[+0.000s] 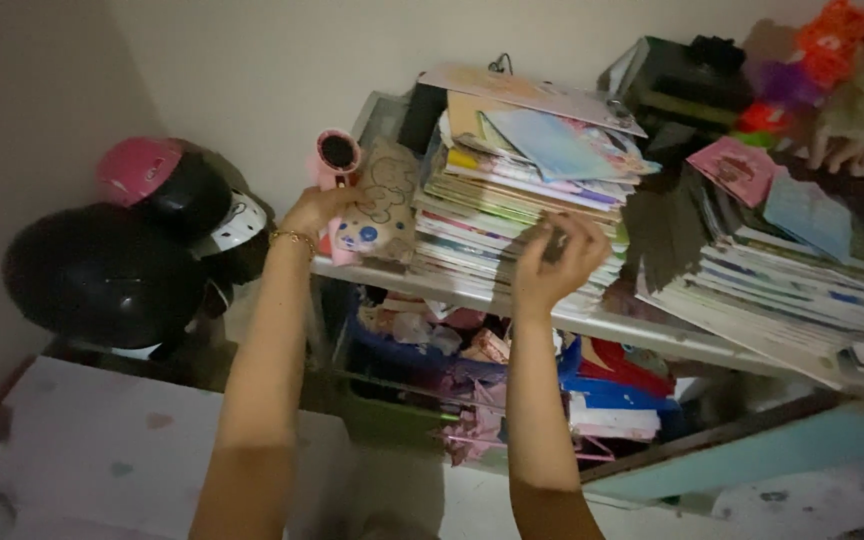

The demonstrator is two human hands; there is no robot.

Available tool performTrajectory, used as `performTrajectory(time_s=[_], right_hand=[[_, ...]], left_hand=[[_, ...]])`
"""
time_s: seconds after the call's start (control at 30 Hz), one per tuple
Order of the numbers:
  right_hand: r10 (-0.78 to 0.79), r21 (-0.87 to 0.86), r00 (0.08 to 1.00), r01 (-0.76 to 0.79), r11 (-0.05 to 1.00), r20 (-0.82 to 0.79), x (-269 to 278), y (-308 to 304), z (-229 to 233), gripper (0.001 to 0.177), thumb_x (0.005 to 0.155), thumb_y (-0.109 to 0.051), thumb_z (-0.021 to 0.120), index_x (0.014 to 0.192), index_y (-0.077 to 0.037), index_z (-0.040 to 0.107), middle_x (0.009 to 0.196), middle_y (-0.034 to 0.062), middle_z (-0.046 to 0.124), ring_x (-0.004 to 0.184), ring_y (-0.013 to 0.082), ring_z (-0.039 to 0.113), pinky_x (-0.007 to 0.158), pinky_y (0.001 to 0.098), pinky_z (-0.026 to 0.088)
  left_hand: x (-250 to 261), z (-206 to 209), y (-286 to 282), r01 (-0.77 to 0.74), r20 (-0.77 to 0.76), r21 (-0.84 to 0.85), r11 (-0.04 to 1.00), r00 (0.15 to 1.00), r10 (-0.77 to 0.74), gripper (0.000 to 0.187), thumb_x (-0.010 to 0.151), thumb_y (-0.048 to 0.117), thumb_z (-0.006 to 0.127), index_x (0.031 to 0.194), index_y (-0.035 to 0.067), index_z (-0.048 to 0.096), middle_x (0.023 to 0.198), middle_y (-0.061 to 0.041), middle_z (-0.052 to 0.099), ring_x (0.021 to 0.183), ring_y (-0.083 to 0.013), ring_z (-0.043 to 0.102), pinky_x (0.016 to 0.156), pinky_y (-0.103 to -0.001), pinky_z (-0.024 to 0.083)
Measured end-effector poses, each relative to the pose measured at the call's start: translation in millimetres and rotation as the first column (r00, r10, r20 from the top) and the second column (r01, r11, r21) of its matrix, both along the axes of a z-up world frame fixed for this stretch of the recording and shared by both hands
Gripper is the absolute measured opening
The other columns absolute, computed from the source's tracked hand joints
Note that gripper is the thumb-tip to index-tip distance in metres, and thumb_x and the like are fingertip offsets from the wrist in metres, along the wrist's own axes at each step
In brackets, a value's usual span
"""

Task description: Organizing various items including plush toys, books, and stationery by moving them between a table and a shelf.

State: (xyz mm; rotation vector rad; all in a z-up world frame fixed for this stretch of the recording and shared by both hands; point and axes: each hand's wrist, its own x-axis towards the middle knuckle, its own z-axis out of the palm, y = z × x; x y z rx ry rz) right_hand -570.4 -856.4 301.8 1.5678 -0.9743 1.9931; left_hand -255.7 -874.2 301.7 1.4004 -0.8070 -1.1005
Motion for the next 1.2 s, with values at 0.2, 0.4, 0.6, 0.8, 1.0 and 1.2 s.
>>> performTrajectory(time_s=[0.2,0.4,0.6,0.8,1.0,1.2], right_hand=[[0.005,0.348,0.955,-0.113,0.931,0.296,-59,16,-5,0.049,0.106,-0.026,0.07,0.135,0.006,0.047,0.127,0.0378,0.054,0.125,0.0597,0.048,0.11,0.0606,0.034],[-0.027,0.531,0.918,-0.205,0.822,0.396,-99,-13,-49,0.045,0.1,-0.056,0.071,0.113,-0.012,0.071,0.105,0.0233,0.069,0.101,0.0456,0.065,0.091,0.0488,0.047],[-0.046,0.479,0.919,-0.161,0.863,0.392,-95,-7,-38,0.028,0.101,-0.044,0.072,0.1,-0.016,0.075,0.086,0.0106,0.073,0.085,0.0302,0.068,0.083,0.0387,0.05],[0.027,0.476,0.924,-0.222,0.851,0.381,-124,-19,-50,0.02,0.103,-0.036,0.072,0.098,-0.016,0.074,0.085,0.0079,0.07,0.08,0.0207,0.062,0.077,0.035,0.049],[0.021,0.462,0.895,-0.25,0.851,0.446,-122,-20,-45,0.019,0.104,-0.037,0.07,0.099,-0.019,0.075,0.087,0.0064,0.073,0.081,0.0185,0.067,0.081,0.0281,0.05],[0.038,0.375,0.428,-0.828,0.418,0.903,-127,8,-15,0.112,0.077,-0.1,0.044,0.162,-0.028,0.032,0.17,0.0194,-0.002,0.156,0.046,-0.003,0.126,0.0595,-0.001]], left_hand=[[1,2,7,0.015,-0.059,-0.028,1.0,0.998,-0.016,0.067,0.07,0.022,0.089,0.123,-0.01,0.064,0.107,-0.027,0.07,0.098,-0.0373,0.072,0.085,-0.05,0.058],[6,-24,-13,0.073,-0.006,-0.021,0.997,0.997,-0.073,0.054,0.073,0.02,0.085,0.118,-0.004,0.069,0.104,-0.023,0.072,0.096,-0.0339,0.072,0.086,-0.048,0.058],[-19,3,12,0.104,0.045,-0.058,0.993,0.994,-0.102,0.046,0.073,0.024,0.084,0.11,-0.001,0.074,0.101,-0.019,0.072,0.092,-0.0302,0.071,0.086,-0.05,0.055],[-31,21,26,0.276,0.107,-0.364,0.889,0.961,-0.254,0.047,0.074,0.003,0.079,0.119,0.002,0.071,0.118,-0.018,0.07,0.105,-0.031,0.066,0.101,-0.048,0.05],[-26,-18,-6,0.221,0.035,-0.301,0.928,0.975,-0.221,0.057,0.078,0.007,0.081,0.132,0.005,0.066,0.131,-0.019,0.065,0.116,-0.0346,0.063,0.105,-0.051,0.047],[-16,-20,-6,0.231,-0.243,0.098,0.968,0.949,-0.201,0.069,0.07,0.025,0.087,0.131,0.001,0.064,0.13,-0.025,0.064,0.12,-0.045,0.061,0.099,-0.064,0.048]])
